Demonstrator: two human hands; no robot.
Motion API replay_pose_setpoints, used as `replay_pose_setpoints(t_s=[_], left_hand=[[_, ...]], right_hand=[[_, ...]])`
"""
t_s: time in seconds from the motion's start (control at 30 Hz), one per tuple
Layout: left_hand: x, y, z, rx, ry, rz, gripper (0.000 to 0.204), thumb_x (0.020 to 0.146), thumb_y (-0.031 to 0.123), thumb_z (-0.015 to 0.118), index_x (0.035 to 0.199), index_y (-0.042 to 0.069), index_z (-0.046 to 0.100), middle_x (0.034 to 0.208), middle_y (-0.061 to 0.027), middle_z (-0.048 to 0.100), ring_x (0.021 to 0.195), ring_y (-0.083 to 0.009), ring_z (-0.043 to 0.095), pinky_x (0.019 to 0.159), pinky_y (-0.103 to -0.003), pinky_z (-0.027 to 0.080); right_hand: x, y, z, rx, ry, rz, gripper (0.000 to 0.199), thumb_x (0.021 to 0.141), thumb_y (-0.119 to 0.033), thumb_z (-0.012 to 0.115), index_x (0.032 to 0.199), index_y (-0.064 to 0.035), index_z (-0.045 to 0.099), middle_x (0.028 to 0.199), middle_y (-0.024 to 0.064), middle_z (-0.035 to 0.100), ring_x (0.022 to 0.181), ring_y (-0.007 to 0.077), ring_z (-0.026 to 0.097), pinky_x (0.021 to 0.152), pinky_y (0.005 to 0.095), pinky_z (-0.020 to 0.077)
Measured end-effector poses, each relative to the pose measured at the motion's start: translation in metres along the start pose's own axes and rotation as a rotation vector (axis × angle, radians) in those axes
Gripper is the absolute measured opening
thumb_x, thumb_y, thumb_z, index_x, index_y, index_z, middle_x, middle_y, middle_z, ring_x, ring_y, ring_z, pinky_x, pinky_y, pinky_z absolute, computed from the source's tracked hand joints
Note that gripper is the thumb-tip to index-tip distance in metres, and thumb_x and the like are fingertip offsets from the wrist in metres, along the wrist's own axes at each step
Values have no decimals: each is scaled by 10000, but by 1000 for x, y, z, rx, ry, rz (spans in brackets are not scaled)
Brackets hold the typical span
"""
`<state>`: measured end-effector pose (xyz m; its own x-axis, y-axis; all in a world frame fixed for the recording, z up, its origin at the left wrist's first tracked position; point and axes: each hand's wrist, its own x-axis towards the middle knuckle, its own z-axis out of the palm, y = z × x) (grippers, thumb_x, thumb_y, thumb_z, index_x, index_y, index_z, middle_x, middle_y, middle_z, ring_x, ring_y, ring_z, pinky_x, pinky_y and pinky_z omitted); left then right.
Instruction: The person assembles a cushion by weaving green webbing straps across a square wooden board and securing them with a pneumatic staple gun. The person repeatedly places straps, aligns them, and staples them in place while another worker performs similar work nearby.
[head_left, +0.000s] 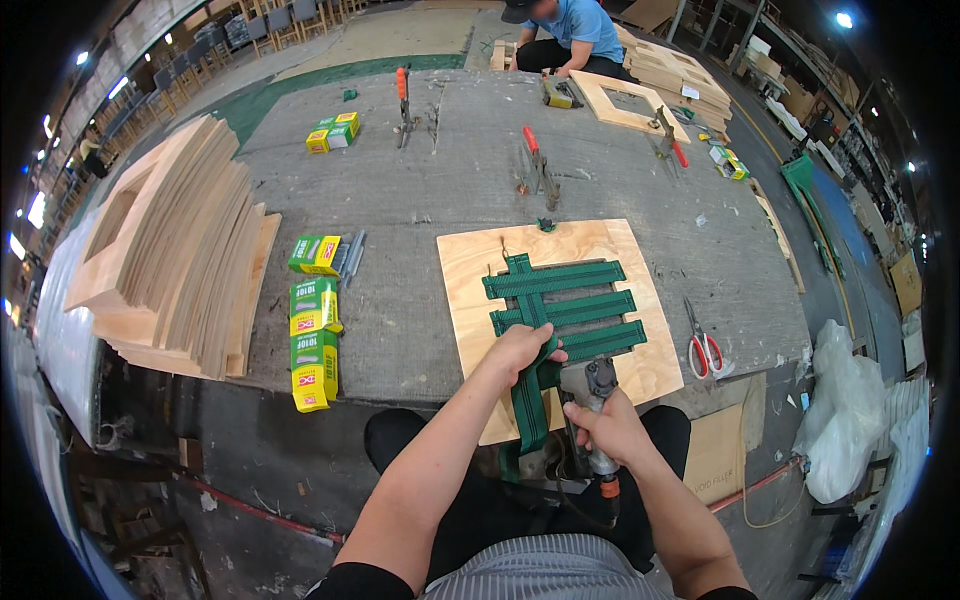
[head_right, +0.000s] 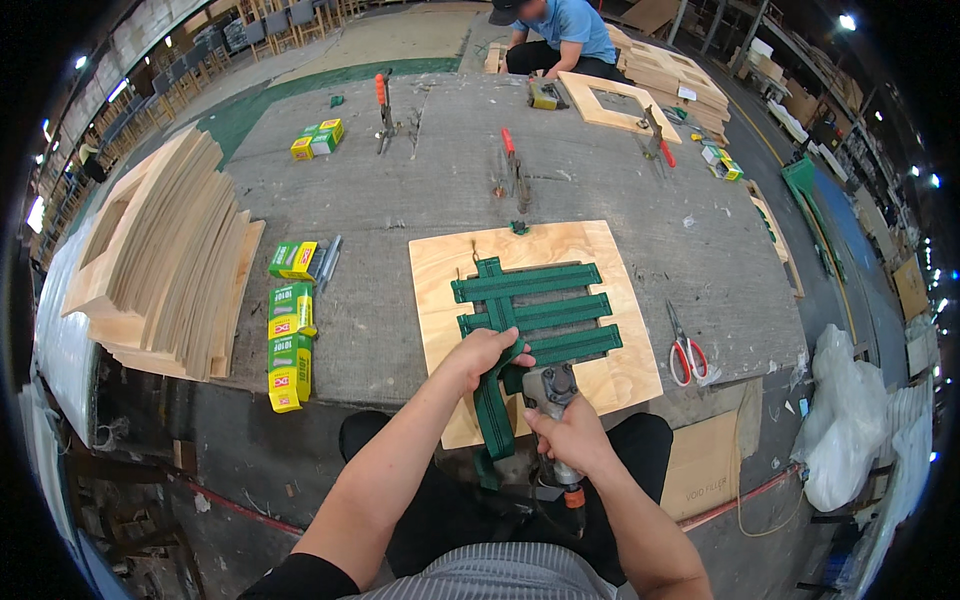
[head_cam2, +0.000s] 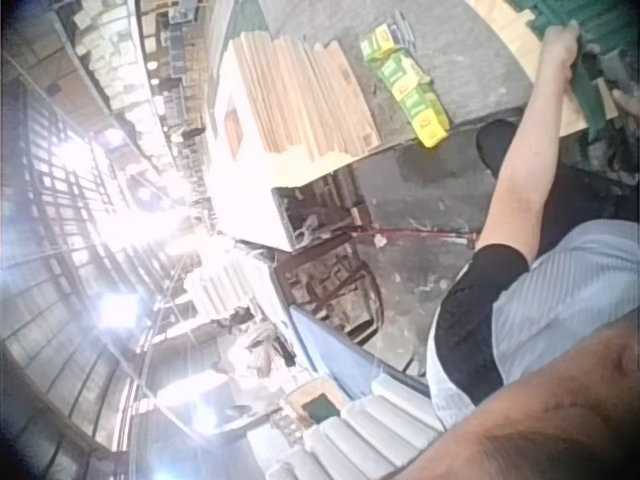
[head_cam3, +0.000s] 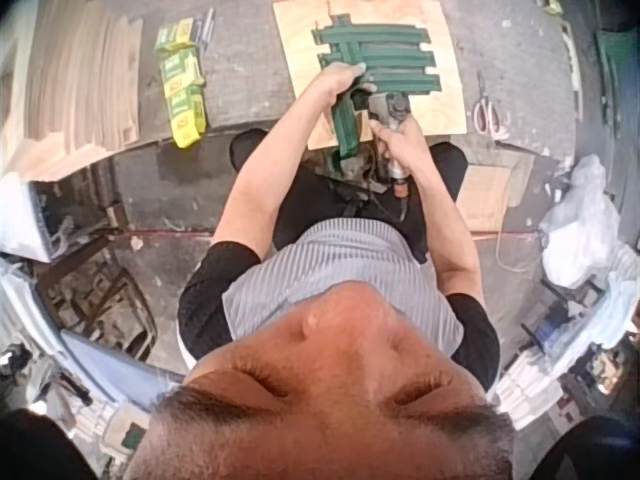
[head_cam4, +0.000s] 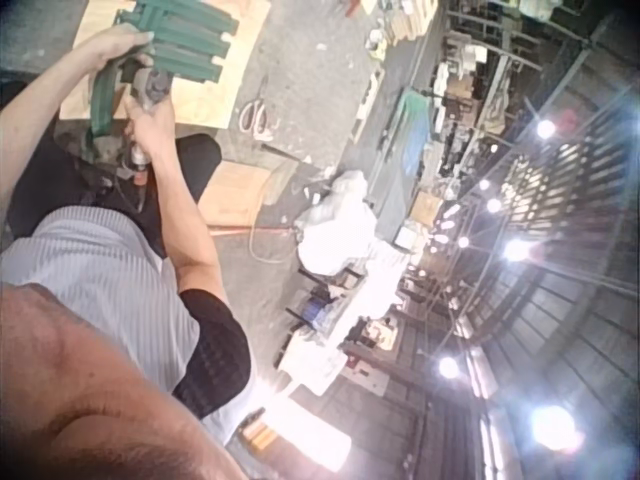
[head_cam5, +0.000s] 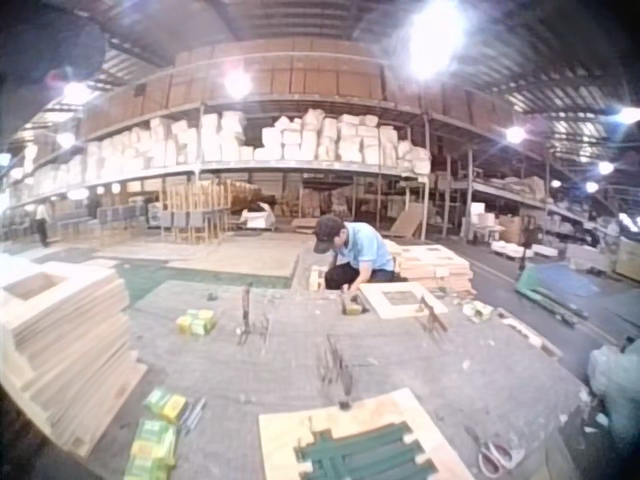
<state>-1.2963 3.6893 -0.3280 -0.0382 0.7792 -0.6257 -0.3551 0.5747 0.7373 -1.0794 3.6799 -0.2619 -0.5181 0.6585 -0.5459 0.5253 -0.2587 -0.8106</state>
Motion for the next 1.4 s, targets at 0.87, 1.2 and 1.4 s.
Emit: replay_pose_setpoints(t_s=[0.87,1.2,1.4], left_hand=[[-21,-28,25,283,201,315,462,1098,385,501,1083,-13,735,790,-133,744,737,-202,699,708,-364,541],[-32,-71,56,798,506,1038,322,982,193,687,764,18,528,697,-177,531,625,-423,568,571,-494,452],[-37,-67,55,921,534,1019,211,973,129,671,808,32,581,727,-148,559,670,-383,592,589,-471,471]], right_hand=[[26,41,-88,590,171,-17,232,938,-172,774,1105,-50,667,780,50,639,569,165,614,486,334,515],[168,-21,-195,577,99,31,404,897,-277,807,1195,-55,650,921,77,634,771,198,630,627,408,551],[208,-64,-194,-32,307,-78,774,768,-424,876,1265,123,645,1231,244,702,1089,359,698,942,467,543]])
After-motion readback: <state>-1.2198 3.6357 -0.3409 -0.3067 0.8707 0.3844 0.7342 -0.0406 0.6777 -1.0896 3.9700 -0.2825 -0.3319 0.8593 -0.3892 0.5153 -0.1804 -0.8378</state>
